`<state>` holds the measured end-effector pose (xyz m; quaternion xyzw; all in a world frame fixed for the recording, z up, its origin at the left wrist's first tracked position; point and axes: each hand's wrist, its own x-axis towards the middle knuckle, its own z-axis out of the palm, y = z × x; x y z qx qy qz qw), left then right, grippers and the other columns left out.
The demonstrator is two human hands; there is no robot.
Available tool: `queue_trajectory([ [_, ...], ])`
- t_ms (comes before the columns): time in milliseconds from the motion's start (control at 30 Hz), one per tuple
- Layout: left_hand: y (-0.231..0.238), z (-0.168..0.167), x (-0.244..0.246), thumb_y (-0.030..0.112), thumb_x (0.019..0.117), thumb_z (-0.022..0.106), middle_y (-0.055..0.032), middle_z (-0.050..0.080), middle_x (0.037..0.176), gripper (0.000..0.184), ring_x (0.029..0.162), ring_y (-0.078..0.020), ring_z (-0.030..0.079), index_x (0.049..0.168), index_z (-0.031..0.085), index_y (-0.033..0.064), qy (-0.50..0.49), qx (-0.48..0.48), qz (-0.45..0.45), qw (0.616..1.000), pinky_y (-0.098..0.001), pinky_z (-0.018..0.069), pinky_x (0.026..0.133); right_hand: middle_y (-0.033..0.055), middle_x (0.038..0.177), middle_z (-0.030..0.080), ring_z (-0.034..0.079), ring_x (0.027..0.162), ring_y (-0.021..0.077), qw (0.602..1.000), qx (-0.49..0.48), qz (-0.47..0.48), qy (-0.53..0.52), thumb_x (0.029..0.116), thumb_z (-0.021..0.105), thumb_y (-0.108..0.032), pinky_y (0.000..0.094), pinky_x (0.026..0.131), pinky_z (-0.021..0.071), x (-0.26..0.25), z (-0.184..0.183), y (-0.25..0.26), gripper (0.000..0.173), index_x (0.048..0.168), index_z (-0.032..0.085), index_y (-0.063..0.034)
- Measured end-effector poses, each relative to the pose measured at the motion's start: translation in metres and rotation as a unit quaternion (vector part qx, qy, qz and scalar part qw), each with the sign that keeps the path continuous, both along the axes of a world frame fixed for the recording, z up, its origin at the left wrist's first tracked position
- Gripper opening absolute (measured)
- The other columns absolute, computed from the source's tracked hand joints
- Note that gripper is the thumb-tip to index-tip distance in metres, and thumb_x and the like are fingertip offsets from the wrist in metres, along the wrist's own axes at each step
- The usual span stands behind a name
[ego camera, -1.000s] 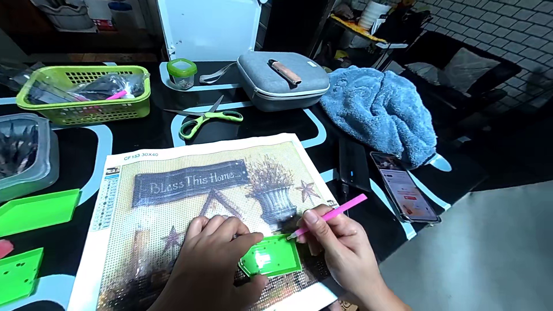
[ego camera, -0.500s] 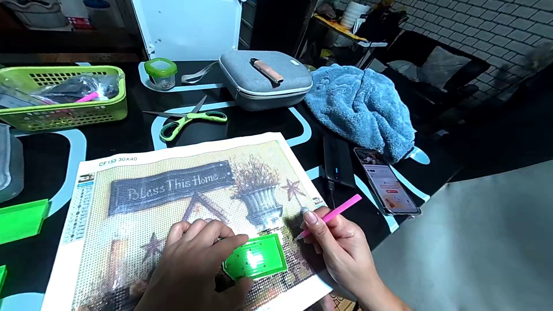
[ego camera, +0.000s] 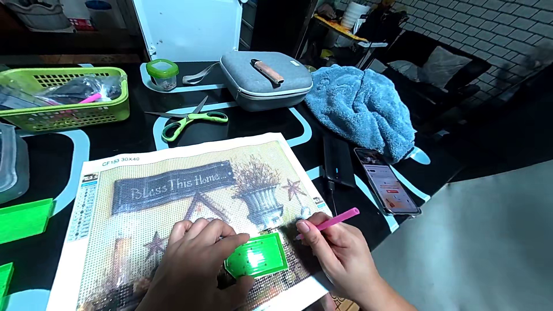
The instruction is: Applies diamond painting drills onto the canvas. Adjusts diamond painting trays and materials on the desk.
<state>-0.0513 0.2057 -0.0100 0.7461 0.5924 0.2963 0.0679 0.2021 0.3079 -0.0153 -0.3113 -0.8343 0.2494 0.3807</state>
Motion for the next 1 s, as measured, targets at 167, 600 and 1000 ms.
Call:
queue_trajectory([
  [167, 0.001, -0.005, 0.001, 0.063, 0.0818, 0.062, 0.0052, 0.071, 0.096, 0.047, 0.083, -0.0142, 0.062, 0.111, 0.078, 0.0292, 0.004, 0.024, 0.01, 1.0, -0.0433, 0.0419, 0.083, -0.007, 0.074, 0.067, 0.063, 0.066, -0.0028, 0.992, -0.105, 0.022, 0.067, 0.1065, 0.055, -0.027, 0.0133, 0.061, 0.0535, -0.012, 0.017, 0.004, 0.029, 0.087, 0.069, -0.0109],
  [600, 0.004, -0.01, 0.004, 0.06, 0.0769, 0.065, 0.0075, 0.069, 0.09, 0.04, 0.08, -0.0112, 0.061, 0.099, 0.077, 0.028, 0.024, 0.071, 0.023, 0.997, -0.0396, 0.0417, 0.08, 0.0034, 0.074, 0.066, 0.063, 0.068, 0.0037, 0.98, -0.086, 0.169, 0.056, 0.1078, 0.055, -0.027, 0.0199, 0.065, 0.0538, -0.059, 0.005, -0.015, 0.032, 0.091, 0.067, -0.0026],
  [1000, 0.004, -0.011, 0.005, 0.06, 0.0761, 0.065, 0.0086, 0.069, 0.09, 0.041, 0.079, -0.0104, 0.06, 0.101, 0.078, 0.0295, 0.028, 0.066, 0.027, 0.997, -0.0395, 0.0412, 0.079, 0.0017, 0.076, 0.068, 0.065, 0.07, 0.0017, 0.972, -0.139, 0.16, 0.106, 0.1074, 0.056, -0.021, 0.0178, 0.064, 0.0552, -0.055, 0.007, -0.013, 0.029, 0.091, 0.068, -0.0014],
])
